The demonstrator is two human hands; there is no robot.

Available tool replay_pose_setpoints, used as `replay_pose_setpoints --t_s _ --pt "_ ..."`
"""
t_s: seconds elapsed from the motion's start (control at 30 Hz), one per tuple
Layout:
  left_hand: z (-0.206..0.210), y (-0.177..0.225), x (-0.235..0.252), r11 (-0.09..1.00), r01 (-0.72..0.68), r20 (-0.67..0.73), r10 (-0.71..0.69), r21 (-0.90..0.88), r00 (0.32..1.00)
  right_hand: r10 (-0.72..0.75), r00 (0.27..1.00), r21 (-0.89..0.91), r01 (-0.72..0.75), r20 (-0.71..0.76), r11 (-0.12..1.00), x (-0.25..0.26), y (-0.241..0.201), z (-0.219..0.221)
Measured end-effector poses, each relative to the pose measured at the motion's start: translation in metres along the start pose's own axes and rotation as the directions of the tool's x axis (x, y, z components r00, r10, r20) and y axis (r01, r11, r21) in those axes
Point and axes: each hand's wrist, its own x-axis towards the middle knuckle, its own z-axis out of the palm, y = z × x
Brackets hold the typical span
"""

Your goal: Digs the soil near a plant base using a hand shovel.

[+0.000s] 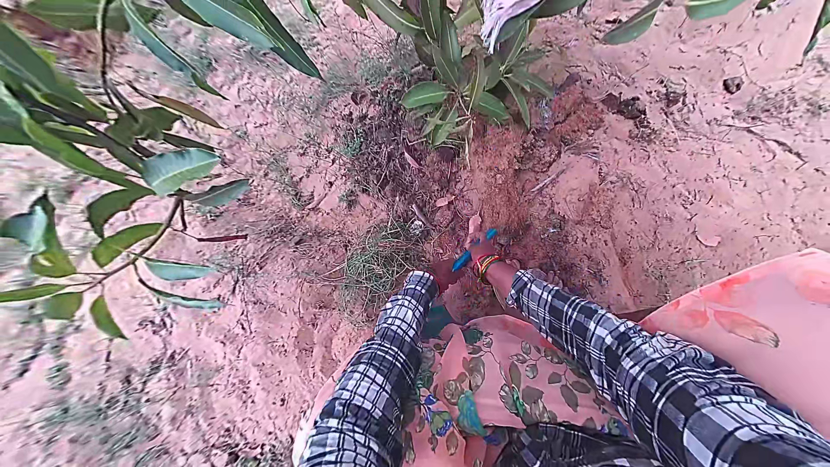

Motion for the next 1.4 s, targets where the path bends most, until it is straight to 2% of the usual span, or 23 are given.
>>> replay_pose_setpoints --t_s 0.07,0.17,0.27,0.4,0.47,0.5,0.57,0.6,0.67,0.7,0.73,0.77,0.83,0.87,0.9,0.97,1.03,1.1,1.23,1.3,1.4 --pt "0.012 -0.002 0.011 1.000 -0.018 -0.025 0.017 -0.018 1.000 0.007 1.000 -0.031 -0.008 -0.018 0.999 0.009 0.003 -0.001" --pt "0.032 0.005 0.023 0.997 -0.051 -0.172 0.040 -0.059 0.984 -0.120 0.992 -0.091 0.117 -0.036 0.989 0.016 0.008 -0.012" --pt "0.032 0.008 0.031 0.996 -0.083 -0.235 0.076 -0.022 0.969 -0.151 0.988 -0.037 0.151 -0.017 0.988 0.019 0.012 -0.022" --pt "0.029 0.010 0.034 0.989 -0.106 -0.435 0.051 -0.104 0.899 -0.258 0.963 -0.031 0.261 0.082 0.965 -0.029 -0.040 -0.042" --pt "0.032 0.019 0.036 0.981 -0.126 -0.512 0.033 -0.147 0.858 -0.295 0.949 0.012 0.296 0.110 0.955 -0.032 -0.063 -0.049" --pt "0.031 0.024 0.033 0.975 -0.148 -0.541 0.036 -0.165 0.840 -0.378 0.920 0.040 0.376 0.103 0.926 -0.019 -0.064 -0.048" --pt "0.021 0.031 0.025 0.951 -0.256 -0.650 0.085 -0.174 0.755 -0.608 0.792 0.072 0.604 0.053 0.794 0.008 -0.070 -0.039" --pt "0.012 0.036 0.019 0.930 -0.330 -0.723 0.117 -0.160 0.680 -0.710 0.704 0.065 0.707 0.035 0.704 0.005 -0.083 -0.038" --pt "-0.007 0.050 0.004 0.879 -0.473 -0.864 0.192 -0.059 0.465 -0.871 0.490 0.062 0.871 -0.037 0.488 -0.015 -0.112 -0.041" --pt "-0.020 0.058 -0.005 0.864 -0.504 -0.897 0.227 0.006 0.378 -0.902 0.424 0.073 0.905 -0.077 0.419 -0.025 -0.127 -0.043" --pt "-0.035 0.065 -0.016 0.868 -0.495 -0.891 0.260 0.047 0.372 -0.903 0.413 0.085 0.911 -0.121 0.405 -0.030 -0.139 -0.044" --pt "-0.048 0.069 -0.028 0.892 -0.449 -0.839 0.290 0.062 0.461 -0.875 0.462 0.090 0.887 -0.148 0.453 -0.030 -0.145 -0.046" --pt "-0.059 0.060 -0.040 0.942 -0.328 -0.642 0.299 0.078 0.706 -0.717 0.688 0.086 0.725 -0.107 0.683 -0.023 -0.133 -0.049" --pt "-0.059 0.053 -0.037 0.961 -0.265 -0.530 0.267 0.082 0.805 -0.598 0.800 0.083 0.601 -0.055 0.795 -0.017 -0.121 -0.048" --pt "-0.054 0.042 -0.031 0.975 -0.209 -0.436 0.223 0.080 0.872 -0.473 0.881 0.096 0.471 -0.002 0.877 -0.008 -0.104 -0.043" --pt "-0.033 0.015 -0.014 0.989 -0.139 -0.285 0.150 0.059 0.947 -0.270 0.961 0.185 0.254 0.066 0.949 0.009 -0.056 -0.019" --pt "-0.014 -0.008 0.000 0.993 -0.038 -0.164 0.056 0.113 0.985 -0.074 0.989 0.312 0.031 0.127 0.950 0.020 -0.014 0.006" --pt "0.000 -0.019 0.009 0.983 0.045 -0.082 -0.031 0.179 0.996 0.060 0.982 0.413 -0.130 0.178 0.901 0.022 0.012 0.019" --pt "0.013 -0.016 0.020 0.981 0.130 -0.208 -0.099 0.143 0.973 0.038 0.980 0.391 -0.114 0.196 0.913 0.045 0.012 0.019" --pt "0.013 -0.022 0.031 0.986 0.133 -0.277 -0.101 0.099 0.956 -0.006 0.979 0.347 -0.067 0.205 0.935 0.057 0.005 0.019" --pt "0.005 -0.026 0.034 0.991 0.111 -0.310 -0.084 0.072 0.947 -0.037 0.978 0.288 -0.024 0.205 0.957 0.064 -0.006 0.022"
